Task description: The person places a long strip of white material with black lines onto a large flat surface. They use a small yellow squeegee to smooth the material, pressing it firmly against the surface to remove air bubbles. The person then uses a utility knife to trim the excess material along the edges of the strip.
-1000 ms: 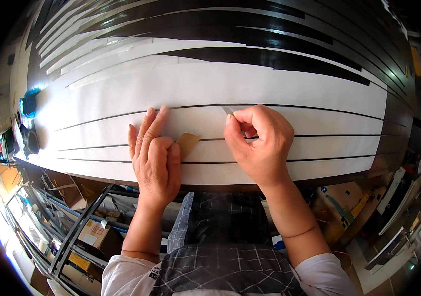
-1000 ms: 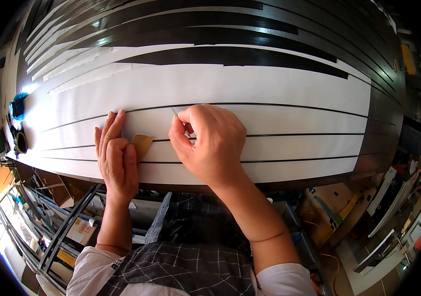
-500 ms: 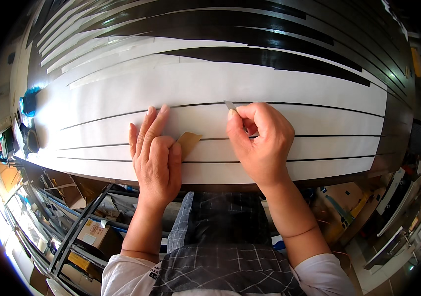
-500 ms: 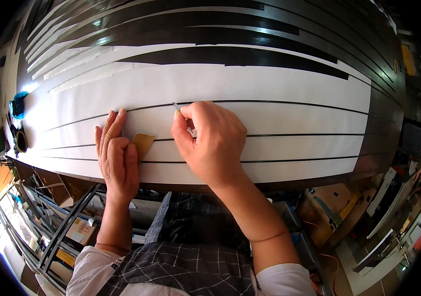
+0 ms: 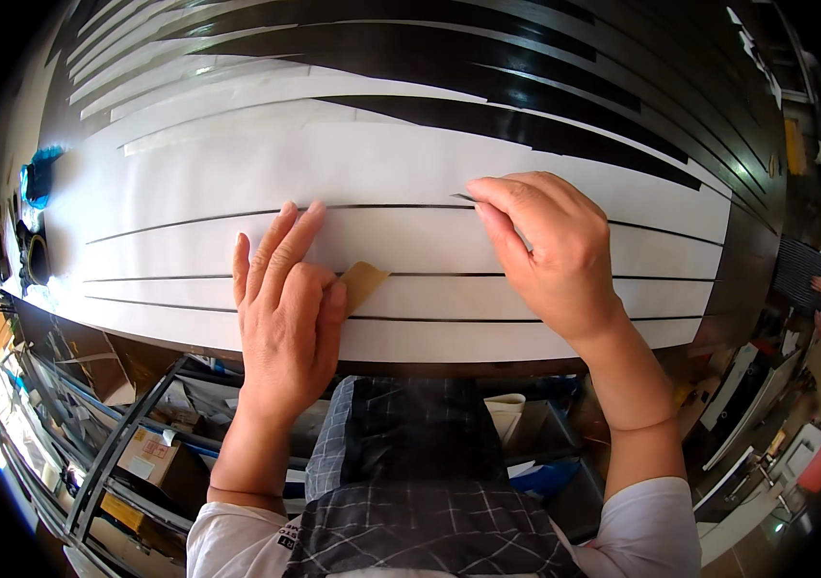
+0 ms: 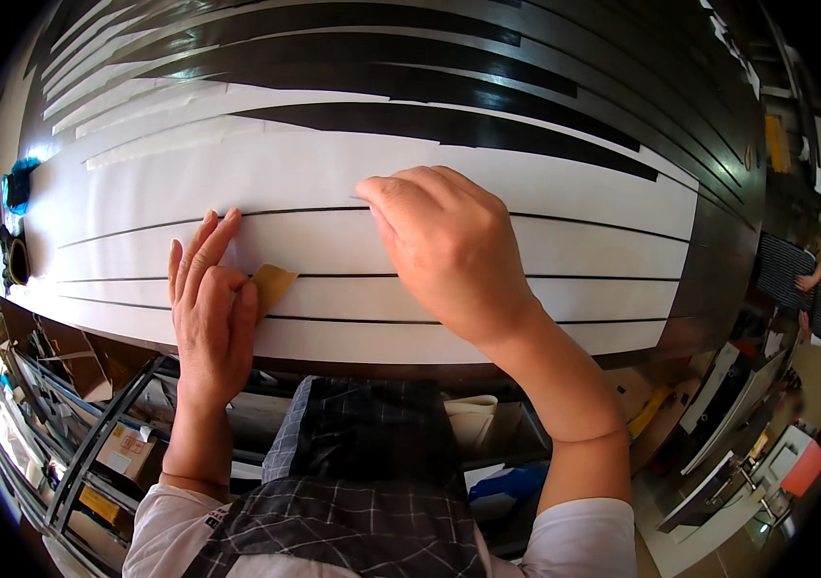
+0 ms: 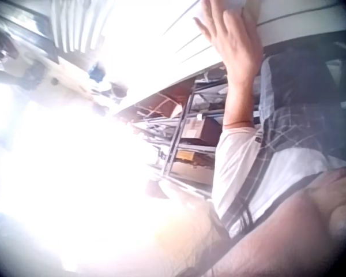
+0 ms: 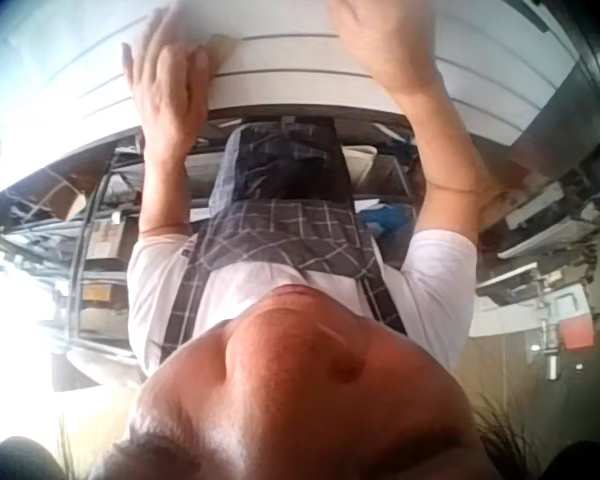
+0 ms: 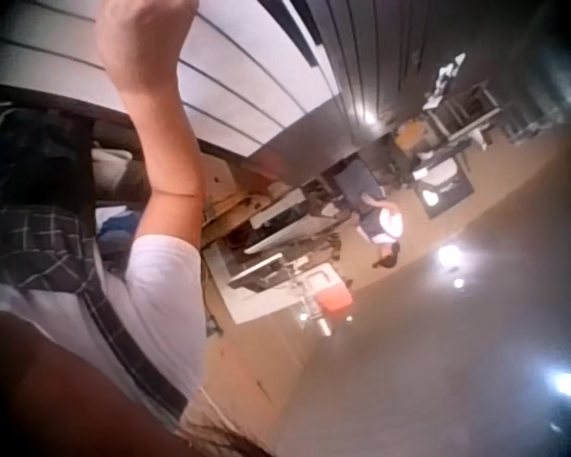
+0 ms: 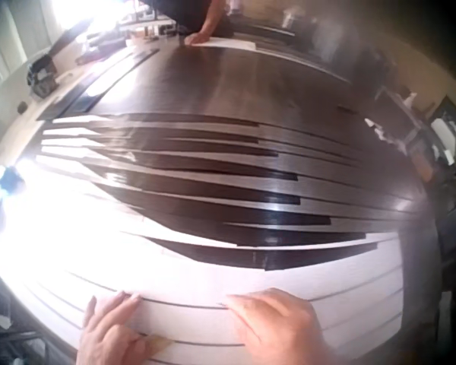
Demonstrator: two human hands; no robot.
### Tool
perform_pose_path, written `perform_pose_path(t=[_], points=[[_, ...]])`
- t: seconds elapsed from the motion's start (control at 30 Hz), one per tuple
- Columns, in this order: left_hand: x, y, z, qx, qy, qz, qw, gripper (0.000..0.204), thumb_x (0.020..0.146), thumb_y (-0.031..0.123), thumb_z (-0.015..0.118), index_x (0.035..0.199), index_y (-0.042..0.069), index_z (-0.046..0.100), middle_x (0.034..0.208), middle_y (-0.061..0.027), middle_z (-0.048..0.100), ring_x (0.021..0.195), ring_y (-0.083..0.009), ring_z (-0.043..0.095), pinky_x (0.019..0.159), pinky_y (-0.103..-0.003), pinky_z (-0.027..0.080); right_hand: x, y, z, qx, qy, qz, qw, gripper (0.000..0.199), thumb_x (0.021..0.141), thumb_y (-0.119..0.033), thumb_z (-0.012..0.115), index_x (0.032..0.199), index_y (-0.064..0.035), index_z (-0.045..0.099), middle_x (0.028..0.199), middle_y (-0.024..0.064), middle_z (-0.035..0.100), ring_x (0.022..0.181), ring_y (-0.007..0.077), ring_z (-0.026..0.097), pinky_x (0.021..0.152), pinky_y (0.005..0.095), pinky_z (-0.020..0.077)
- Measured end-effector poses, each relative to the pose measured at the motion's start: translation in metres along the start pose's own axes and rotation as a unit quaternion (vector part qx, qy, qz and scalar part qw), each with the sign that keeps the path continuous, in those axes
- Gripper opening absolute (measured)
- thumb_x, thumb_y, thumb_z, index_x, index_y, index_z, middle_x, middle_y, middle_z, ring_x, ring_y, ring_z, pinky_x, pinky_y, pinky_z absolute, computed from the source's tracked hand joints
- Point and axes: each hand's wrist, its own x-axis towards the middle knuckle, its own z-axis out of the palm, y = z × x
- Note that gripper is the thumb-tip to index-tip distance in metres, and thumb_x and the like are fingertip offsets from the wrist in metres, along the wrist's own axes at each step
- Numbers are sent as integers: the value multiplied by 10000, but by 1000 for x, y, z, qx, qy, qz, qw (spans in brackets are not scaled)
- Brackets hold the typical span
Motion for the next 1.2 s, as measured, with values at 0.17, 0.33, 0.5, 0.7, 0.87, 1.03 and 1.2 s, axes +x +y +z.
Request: perform_pose_path(t=[0.17, 0.33, 0.5, 0.7, 0.87, 1.03, 1.2], points=[[5, -4, 5, -80, 49, 3, 996, 57, 917, 75, 565, 880, 35, 550, 1345, -197, 563, 1335, -394, 441, 1121, -517, 278, -2, 4, 16, 41, -8, -14, 999, 225, 737, 67, 716, 886, -56, 599, 800, 75, 614, 737, 251, 616, 622, 330, 518], [5, 1, 11, -92, 115, 30, 989, 51, 893, 58, 582, 878, 23, 547, 1332, -232, 564, 1282, -431, 477, 1074, -496, 336, -6, 10, 20, 99, 7, 8, 995, 222, 739, 70, 711, 882, -57, 601, 810, 74, 616, 739, 254, 614, 626, 337, 514], [12, 12, 23, -46, -5, 78, 996, 87, 848, 81, 641, 846, 67, 556, 1362, -144, 574, 1318, -328, 490, 1111, -508, 290, -6, 9, 20, 84, 6, -11, 996, 219, 727, 72, 718, 886, -52, 632, 813, 71, 622, 737, 246, 614, 629, 331, 517], [13, 14, 24, -30, -8, 75, 997, 90, 850, 91, 642, 835, 73, 555, 1368, -141, 569, 1331, -327, 481, 1122, -514, 282, -4, 8, 19, 49, 8, -39, 998, 221, 687, 65, 736, 870, -45, 680, 810, 61, 624, 737, 230, 619, 610, 312, 526], [12, 13, 26, -23, -3, 78, 997, 90, 854, 100, 640, 830, 75, 557, 1365, -138, 571, 1331, -324, 480, 1123, -517, 282, -4, 7, 19, 39, 4, -49, 998, 219, 659, 54, 735, 842, -53, 681, 805, 52, 622, 733, 219, 620, 590, 302, 528], [11, 14, 26, -24, -2, 79, 997, 81, 854, 94, 633, 830, 76, 558, 1365, -137, 572, 1332, -321, 479, 1127, -516, 278, -5, 8, 20, 27, 10, -60, 998, 226, 650, 52, 732, 840, -59, 677, 807, 46, 619, 734, 216, 619, 590, 297, 527], [11, 14, 25, -22, -3, 77, 997, 79, 857, 93, 629, 830, 77, 557, 1367, -135, 571, 1335, -315, 477, 1134, -517, 266, -5, 8, 20, 22, 17, -64, 998, 227, 652, 55, 729, 840, -60, 675, 806, 44, 615, 731, 214, 615, 588, 297, 525]])
